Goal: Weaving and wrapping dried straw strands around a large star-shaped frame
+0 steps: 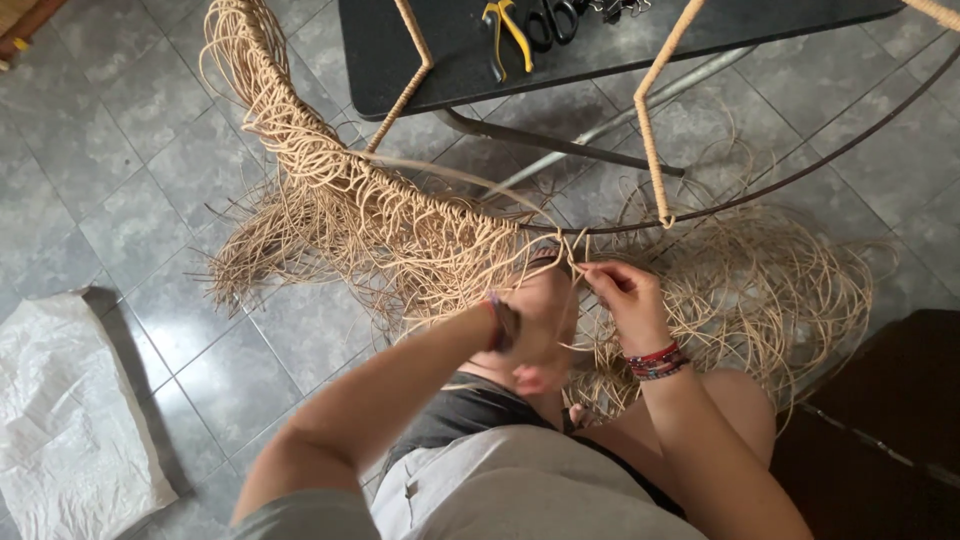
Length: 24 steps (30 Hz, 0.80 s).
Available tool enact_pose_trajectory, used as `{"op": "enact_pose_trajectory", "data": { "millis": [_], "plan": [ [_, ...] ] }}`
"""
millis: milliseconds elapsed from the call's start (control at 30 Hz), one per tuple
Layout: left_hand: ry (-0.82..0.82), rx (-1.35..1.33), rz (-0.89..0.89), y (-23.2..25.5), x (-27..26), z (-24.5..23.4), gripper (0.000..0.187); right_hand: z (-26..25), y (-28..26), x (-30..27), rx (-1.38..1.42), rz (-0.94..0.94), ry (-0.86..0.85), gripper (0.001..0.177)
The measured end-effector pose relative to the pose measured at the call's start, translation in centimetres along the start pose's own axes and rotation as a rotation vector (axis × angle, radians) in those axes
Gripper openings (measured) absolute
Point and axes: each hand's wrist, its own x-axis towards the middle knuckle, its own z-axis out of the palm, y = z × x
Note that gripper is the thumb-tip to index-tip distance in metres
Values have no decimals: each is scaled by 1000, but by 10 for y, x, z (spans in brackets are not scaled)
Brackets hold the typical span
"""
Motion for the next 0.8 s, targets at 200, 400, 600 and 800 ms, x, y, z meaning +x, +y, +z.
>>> {"op": "enact_pose_trajectory", "data": {
  "millis": [200,400,600,800],
  "plan": [
    [-2,61,70,-29,-7,-5,29,6,5,-1,-19,17,6,7],
    [2,115,141,-58,-18,9,33,10,3,-2,4,-18,-66,9],
    [10,183,197,-88,-29,-7,38,14,22,1,-32,-22,-77,9],
    [-15,250,267,-116,-42,-3,44,25,11,-2,0,-4,-103,11]
  ]
}}
